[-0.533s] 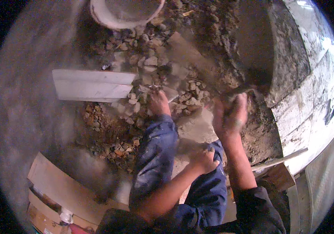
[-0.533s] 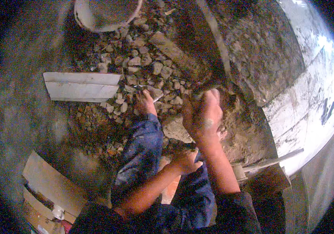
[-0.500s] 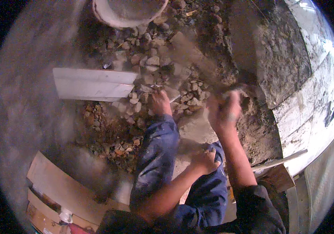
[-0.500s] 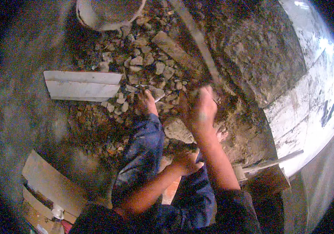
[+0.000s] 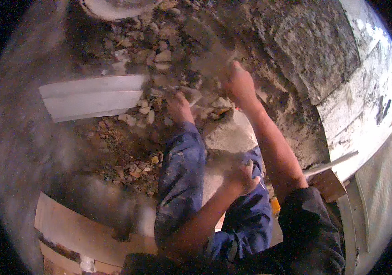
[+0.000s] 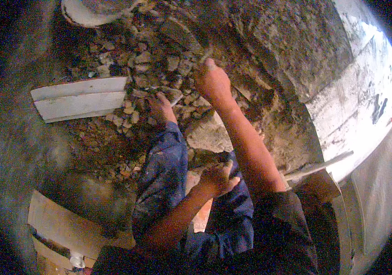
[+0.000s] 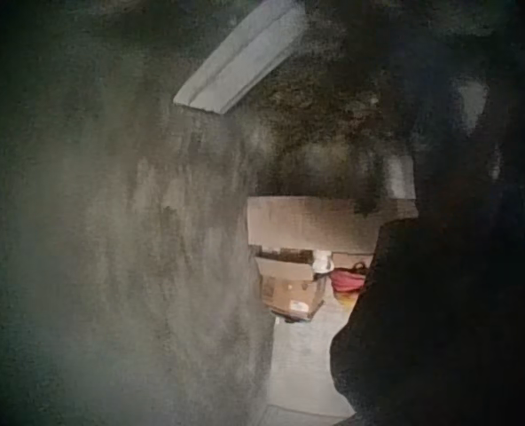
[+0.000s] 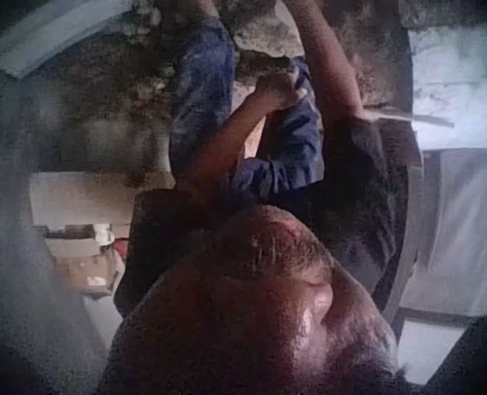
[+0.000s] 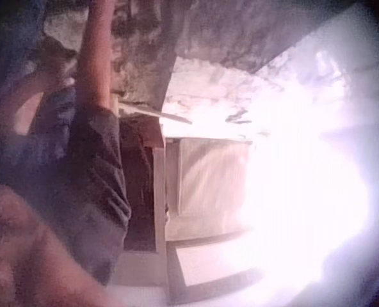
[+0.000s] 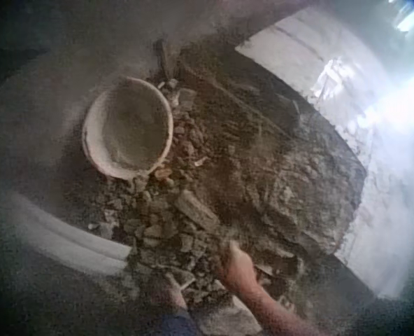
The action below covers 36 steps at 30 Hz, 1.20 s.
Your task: The person scoops wet cement from a bucket using a trowel and applies it to a wall surface. They repeatedly smooth the cement on the wall and scrape excess material back into the bucket.
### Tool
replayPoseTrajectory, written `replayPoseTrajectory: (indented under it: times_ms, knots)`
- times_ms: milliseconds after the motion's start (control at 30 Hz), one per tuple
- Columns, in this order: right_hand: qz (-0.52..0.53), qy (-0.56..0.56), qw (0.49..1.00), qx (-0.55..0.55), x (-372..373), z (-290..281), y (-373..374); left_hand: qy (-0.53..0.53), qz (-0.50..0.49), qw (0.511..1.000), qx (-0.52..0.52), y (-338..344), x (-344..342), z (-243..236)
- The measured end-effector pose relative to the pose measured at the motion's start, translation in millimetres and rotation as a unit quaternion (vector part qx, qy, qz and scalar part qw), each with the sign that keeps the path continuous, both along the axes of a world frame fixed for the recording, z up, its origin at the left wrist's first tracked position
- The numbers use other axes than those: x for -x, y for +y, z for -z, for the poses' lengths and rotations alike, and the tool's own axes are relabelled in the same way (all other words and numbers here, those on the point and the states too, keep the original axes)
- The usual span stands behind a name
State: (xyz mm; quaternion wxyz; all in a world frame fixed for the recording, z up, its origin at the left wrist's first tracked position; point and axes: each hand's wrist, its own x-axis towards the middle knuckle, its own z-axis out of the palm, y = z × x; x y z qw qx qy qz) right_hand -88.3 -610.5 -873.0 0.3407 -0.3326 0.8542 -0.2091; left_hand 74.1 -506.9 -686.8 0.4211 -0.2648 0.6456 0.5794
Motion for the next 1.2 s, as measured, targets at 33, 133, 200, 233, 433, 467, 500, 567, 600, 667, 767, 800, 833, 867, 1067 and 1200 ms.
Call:
replayPoseTrajectory:
  times_ms: [33,133,200,233,433,467,500,567,600,667,767,800,833,867,1067,1200]
  knots:
    - [0.048,-0.002,0.998,0.037,-19,-25,-11,-0.005,0.002,1.0,0.008,-5,-6,-1]
    - [0.016,-0.009,0.993,-0.119,-18,-30,8,-0.026,0.0,0.999,-0.022,4,-2,-2]
    - [0.005,-0.003,0.992,-0.13,-26,-33,12,-0.015,0.016,1.0,0.021,13,-10,-5]
    - [0.035,0.005,0.998,-0.044,-42,-41,10,-0.022,0.01,0.999,0.028,8,-15,1]
    - [0.033,-0.039,0.998,-0.027,-38,-50,51,-0.023,0.023,0.999,-0.003,-7,-2,1]
    - [0.053,-0.078,0.995,0.032,-52,-68,61,-0.034,0.031,0.999,-0.017,0,-8,-3]
    - [0.142,-0.211,0.966,0.036,-62,-79,62,-0.038,0.034,0.999,-0.013,11,-18,4]
    - [0.18,-0.219,0.959,-0.03,-64,-104,58,-0.016,0.044,0.999,-0.025,45,-38,21]
    - [0.216,-0.237,0.945,-0.07,-71,-106,64,-0.004,0.049,0.998,-0.041,63,-48,23]
    - [0.206,-0.243,0.941,-0.117,-76,-104,85,-0.054,0.082,0.986,-0.133,5,-6,-3]
    - [0.128,-0.214,0.96,-0.127,-88,-111,121,-0.029,0.045,0.987,-0.152,46,-38,4]
    - [0.098,-0.197,0.967,-0.126,-91,-109,139,-0.088,0.145,0.975,-0.141,31,-21,-2]
    - [0.079,-0.221,0.952,-0.197,-83,-115,150,-0.086,0.154,0.973,-0.15,19,-10,-9]
    - [0.07,-0.203,0.958,-0.189,-82,-117,173,-0.081,0.163,0.971,-0.154,12,-4,-13]
    - [0.039,-0.202,0.94,-0.271,-87,-174,253,-0.089,0.161,0.956,-0.228,13,-14,2]
    - [0.155,-0.213,0.927,-0.268,-80,-213,245,-0.073,0.186,0.951,-0.235,-11,4,-10]
